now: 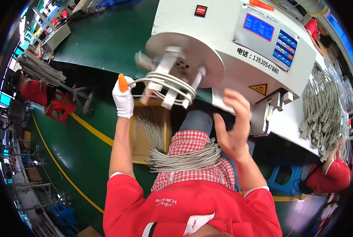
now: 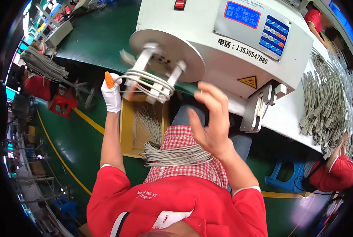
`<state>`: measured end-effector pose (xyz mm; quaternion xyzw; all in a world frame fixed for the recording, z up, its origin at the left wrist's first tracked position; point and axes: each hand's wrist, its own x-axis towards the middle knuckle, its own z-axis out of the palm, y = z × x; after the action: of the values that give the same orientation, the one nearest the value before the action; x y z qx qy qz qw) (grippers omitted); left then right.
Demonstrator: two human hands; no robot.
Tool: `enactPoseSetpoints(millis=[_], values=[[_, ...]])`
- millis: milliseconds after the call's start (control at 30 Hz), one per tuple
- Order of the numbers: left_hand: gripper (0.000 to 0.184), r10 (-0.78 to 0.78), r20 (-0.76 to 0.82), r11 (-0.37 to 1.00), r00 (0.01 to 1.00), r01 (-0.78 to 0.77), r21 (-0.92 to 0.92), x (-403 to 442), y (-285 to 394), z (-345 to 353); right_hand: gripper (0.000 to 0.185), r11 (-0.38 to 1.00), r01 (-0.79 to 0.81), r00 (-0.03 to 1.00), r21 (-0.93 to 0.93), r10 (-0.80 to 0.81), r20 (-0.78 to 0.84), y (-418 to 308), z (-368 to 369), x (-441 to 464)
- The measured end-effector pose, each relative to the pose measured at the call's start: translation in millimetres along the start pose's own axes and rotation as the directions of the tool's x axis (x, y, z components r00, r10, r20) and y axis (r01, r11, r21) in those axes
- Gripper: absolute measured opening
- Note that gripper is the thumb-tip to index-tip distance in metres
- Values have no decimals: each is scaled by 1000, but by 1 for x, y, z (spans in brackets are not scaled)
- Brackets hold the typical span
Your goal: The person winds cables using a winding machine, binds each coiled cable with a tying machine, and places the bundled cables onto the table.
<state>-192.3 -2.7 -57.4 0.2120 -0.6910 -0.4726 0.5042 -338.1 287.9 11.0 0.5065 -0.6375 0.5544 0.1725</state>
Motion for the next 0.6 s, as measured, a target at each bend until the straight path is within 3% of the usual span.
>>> enactPoseSetpoints(millis=[67,100,133,167,267,333,400,467,533,567,600], values=[[9,26,55,998,998,-28,53,-3,4,12,47,998,7,1000,-69,-9,-24,8,17,20],[17,-6,58,994,998,13,-108,-12,27,31,46,998,4,999,-55,-7,-51,16,26,28],[46,-61,97,994,993,69,-87,-15,20,37,44,995,-99,995,34,98,20,18,31,34],[61,-151,115,965,982,172,-198,-21,17,46,42,972,-204,976,116,193,101,19,35,39],[83,-279,244,797,929,365,-481,-27,12,65,30,872,-402,910,280,345,232,21,45,53],[78,-295,320,726,900,429,-538,-27,14,63,20,789,-501,862,356,414,294,20,50,54],[74,-322,362,643,875,482,-594,-27,22,63,13,803,-490,865,339,397,308,11,53,41],[61,-271,480,434,834,551,-712,-32,15,51,13,918,-219,956,329,136,259,-13,52,27],[54,-205,553,241,808,589,-771,-33,10,40,15,686,-530,834,498,318,451,-24,40,19],[51,-345,326,528,880,469,-708,-48,25,38,18,705,-503,836,500,249,489,-24,36,9],[48,-412,260,473,873,449,-758,-58,27,31,20,704,-508,824,497,229,518,-27,30,-1]])
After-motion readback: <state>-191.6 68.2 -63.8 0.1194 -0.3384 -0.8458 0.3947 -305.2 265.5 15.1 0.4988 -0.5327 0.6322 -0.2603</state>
